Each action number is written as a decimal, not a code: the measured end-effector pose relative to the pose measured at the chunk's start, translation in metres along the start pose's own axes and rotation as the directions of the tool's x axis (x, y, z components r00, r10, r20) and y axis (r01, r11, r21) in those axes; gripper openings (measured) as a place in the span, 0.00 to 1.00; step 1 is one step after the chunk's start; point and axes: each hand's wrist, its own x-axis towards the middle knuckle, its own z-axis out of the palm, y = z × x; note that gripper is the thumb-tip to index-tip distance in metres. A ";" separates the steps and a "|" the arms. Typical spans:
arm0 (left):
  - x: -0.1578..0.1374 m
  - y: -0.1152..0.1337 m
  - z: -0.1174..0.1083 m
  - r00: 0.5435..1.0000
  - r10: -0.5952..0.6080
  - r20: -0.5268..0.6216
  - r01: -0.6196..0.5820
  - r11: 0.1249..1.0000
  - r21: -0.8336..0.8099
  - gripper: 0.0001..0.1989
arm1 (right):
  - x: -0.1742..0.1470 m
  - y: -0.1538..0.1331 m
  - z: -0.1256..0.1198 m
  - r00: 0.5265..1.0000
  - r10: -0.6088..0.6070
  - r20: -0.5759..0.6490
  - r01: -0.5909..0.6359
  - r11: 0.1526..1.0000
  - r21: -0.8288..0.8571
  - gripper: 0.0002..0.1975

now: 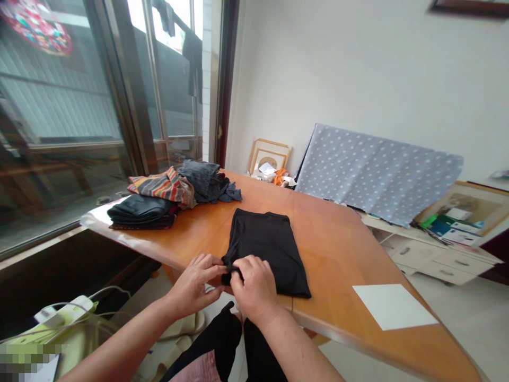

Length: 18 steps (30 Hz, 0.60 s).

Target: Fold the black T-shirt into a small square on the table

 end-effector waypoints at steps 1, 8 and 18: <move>0.000 0.000 0.000 1.000 -0.003 -0.002 0.003 1.000 0.000 0.16 | -0.002 -0.002 0.002 0.999 -0.024 0.043 0.023 1.000 0.014 0.08; -0.002 -0.006 0.005 0.998 -0.038 -0.046 0.039 0.999 0.006 0.14 | -0.015 0.011 -0.010 0.999 0.006 0.045 -0.011 0.992 0.128 0.11; 0.012 0.004 -0.006 0.988 0.105 0.112 -0.123 0.977 0.175 0.27 | -0.059 0.144 -0.064 0.844 0.505 -0.179 -0.492 0.863 0.115 0.14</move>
